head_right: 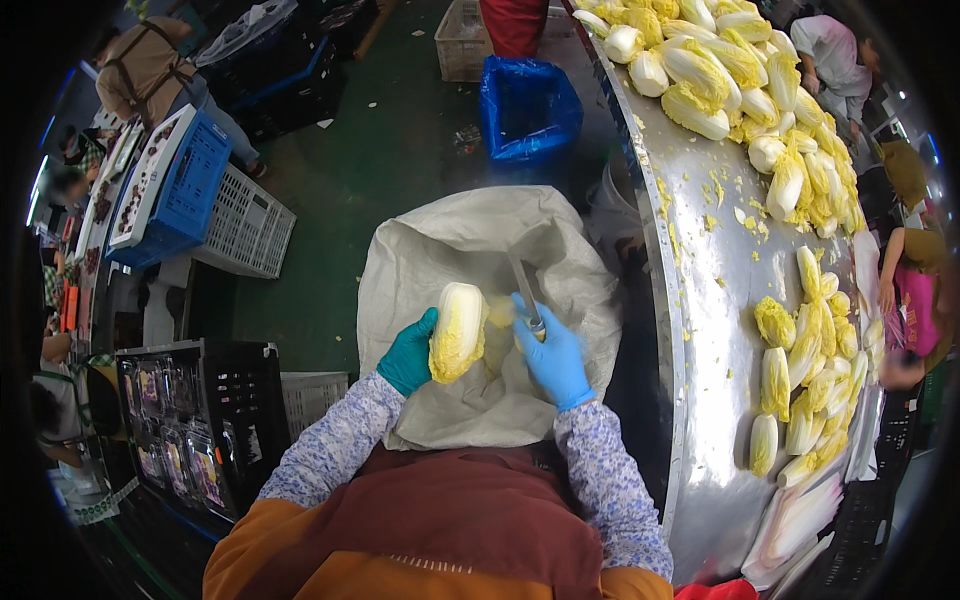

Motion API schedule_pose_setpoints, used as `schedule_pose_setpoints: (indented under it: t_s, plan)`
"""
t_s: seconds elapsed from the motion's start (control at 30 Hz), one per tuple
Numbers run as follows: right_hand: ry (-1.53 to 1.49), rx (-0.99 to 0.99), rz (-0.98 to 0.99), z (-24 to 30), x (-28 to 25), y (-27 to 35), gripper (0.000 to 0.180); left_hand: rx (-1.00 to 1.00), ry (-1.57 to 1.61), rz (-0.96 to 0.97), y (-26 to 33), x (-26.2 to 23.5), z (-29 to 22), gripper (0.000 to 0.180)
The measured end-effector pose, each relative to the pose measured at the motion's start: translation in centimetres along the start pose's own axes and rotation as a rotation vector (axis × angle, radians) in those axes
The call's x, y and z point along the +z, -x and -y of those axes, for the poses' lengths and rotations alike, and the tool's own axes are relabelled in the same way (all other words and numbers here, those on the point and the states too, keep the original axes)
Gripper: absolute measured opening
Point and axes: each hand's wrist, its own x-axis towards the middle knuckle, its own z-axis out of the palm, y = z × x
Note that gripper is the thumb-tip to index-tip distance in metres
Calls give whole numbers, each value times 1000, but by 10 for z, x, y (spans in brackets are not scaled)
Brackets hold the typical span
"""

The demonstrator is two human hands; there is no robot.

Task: The person cuts heads of cabbage using a knife and places the pieces onto a stainless steel table.

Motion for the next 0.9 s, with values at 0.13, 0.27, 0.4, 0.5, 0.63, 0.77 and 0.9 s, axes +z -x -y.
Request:
schedule_pose_setpoints:
  t_s: [0.13,0.27,0.4,0.5,0.63,0.77,0.9]
  plan:
    - [-95,267,140,34,11,16,55,178,-293,-10,-9,22,17,57]
    - [6,108,158,34,17,17,68,261,-526,-3,-8,37,22,58]
    - [-54,88,194,32,12,16,57,265,-557,7,-2,39,21,60]
    - [-12,45,184,24,11,15,48,268,-582,20,-2,36,23,61]
    - [57,62,144,13,12,16,45,282,-659,40,-8,21,29,64]
    - [77,59,185,15,9,19,48,124,-470,115,-8,13,28,73]
    - [-6,117,192,2,11,17,53,-61,-243,95,-2,4,25,74]
